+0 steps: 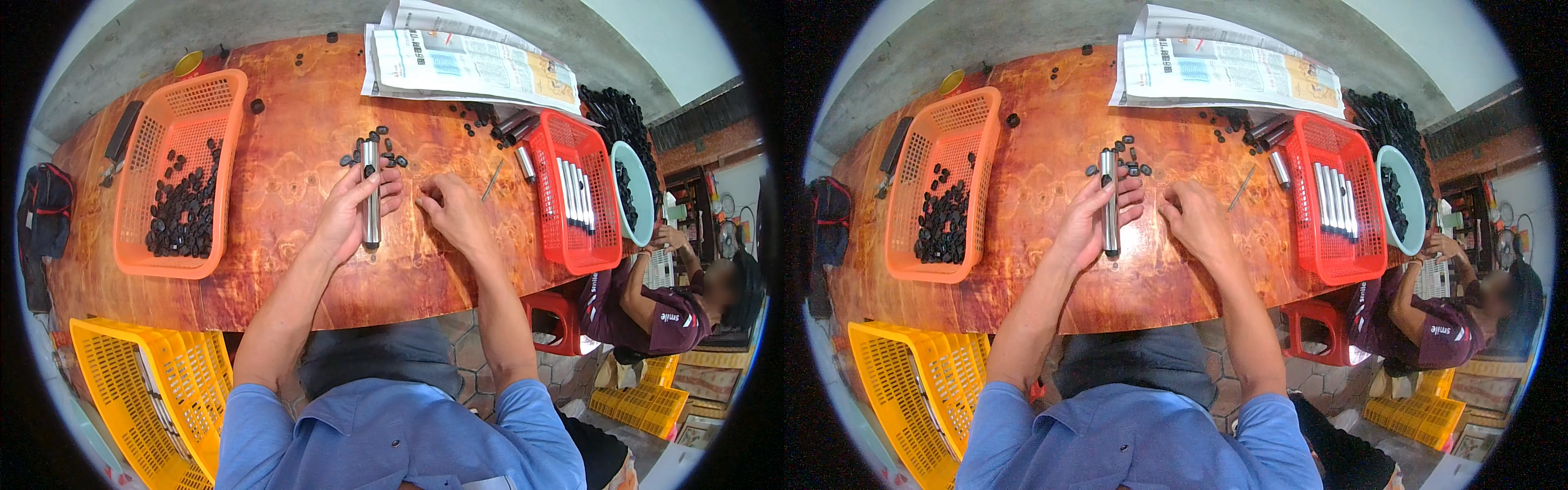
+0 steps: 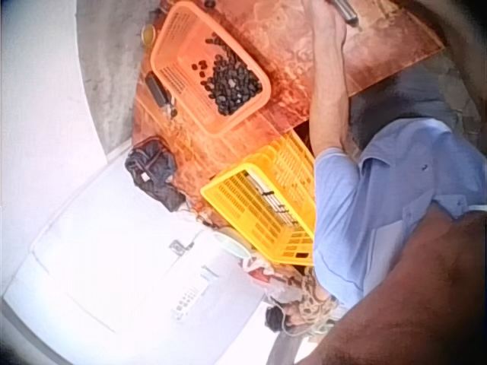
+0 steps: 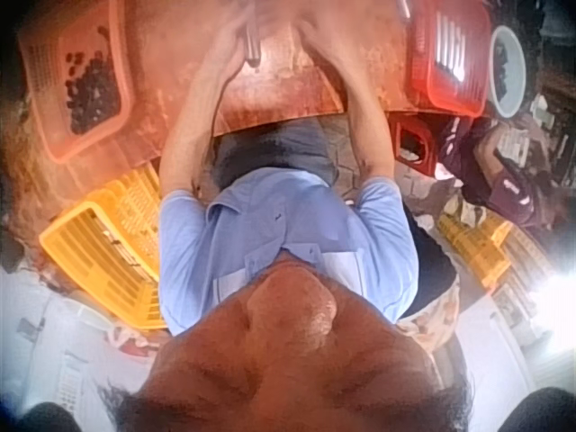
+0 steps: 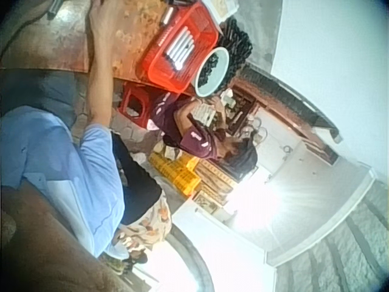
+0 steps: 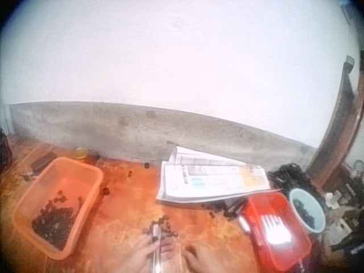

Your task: The person repeatedly picks small black circular pieces from a table and inserts them into a silver cylindrical tube, then places the tube into a red basket. The person continues this process throughout the clip.

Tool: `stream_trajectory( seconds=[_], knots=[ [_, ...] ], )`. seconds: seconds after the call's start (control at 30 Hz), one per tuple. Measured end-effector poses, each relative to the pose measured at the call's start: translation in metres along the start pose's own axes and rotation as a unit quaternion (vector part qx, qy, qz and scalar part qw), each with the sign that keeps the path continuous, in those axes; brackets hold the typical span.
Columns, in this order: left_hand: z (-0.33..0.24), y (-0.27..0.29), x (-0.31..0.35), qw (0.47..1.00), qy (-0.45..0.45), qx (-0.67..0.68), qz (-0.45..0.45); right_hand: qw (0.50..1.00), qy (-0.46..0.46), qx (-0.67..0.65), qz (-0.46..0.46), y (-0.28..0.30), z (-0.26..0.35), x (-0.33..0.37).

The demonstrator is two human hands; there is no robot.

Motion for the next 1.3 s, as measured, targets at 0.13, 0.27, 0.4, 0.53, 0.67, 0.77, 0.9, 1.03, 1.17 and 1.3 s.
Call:
stream_trajectory(
  seconds=[0.13, 0.27, 0.4, 0.53, 0.67, 0.77, 0.9, 1.03, 1.17, 1.3],
  knots=[
    [-0.002, -0.001, 0.006, 1.000, 0.018, -0.008, 0.006, 0.998, 0.007, -0.068, 0.009, 0.017, 0.006, 0.007],
    [0.004, 0.006, 0.004, 0.996, 0.050, 0.011, 0.075, 0.998, 0.042, -0.028, 0.046, 0.022, 0.008, 0.008],
    [0.010, 0.004, 0.003, 0.994, 0.065, 0.023, 0.085, 0.997, 0.057, 0.009, 0.049, 0.015, 0.004, 0.008],
    [0.011, 0.009, 0.002, 0.992, 0.064, 0.053, 0.096, 0.999, 0.031, -0.038, 0.011, 0.015, 0.013, 0.007],
    [0.013, 0.006, 0.001, 0.991, 0.083, 0.054, 0.091, 1.000, -0.004, -0.028, -0.007, 0.009, 0.004, 0.010],
    [0.015, 0.007, 0.001, 0.993, 0.071, 0.053, 0.079, 1.000, -0.005, -0.003, -0.019, 0.007, 0.001, 0.012],
    [0.013, 0.005, 0.000, 0.995, 0.042, 0.043, 0.079, 1.000, -0.019, 0.009, -0.011, 0.008, -0.001, 0.014],
    [0.016, 0.003, -0.002, 0.995, 0.045, 0.025, 0.087, 0.999, -0.007, -0.015, -0.047, 0.018, 0.018, 0.013],
    [0.021, 0.001, -0.002, 0.994, 0.046, -0.004, 0.101, 0.988, 0.054, -0.090, -0.114, 0.029, 0.051, 0.010],
    [0.020, -0.014, 0.006, 0.995, 0.050, -0.022, 0.089, 0.978, 0.130, -0.078, -0.140, 0.017, 0.055, 0.006]
  ],
)
Point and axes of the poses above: each hand's wrist, its own x-axis away from the middle knuckle, its own y-axis out of the back of the hand, z = x × y, the point moved 5 cm from there along -x, towards the middle knuckle, and after that the axes turned 8 degrees about y, right-handed, at the moved point
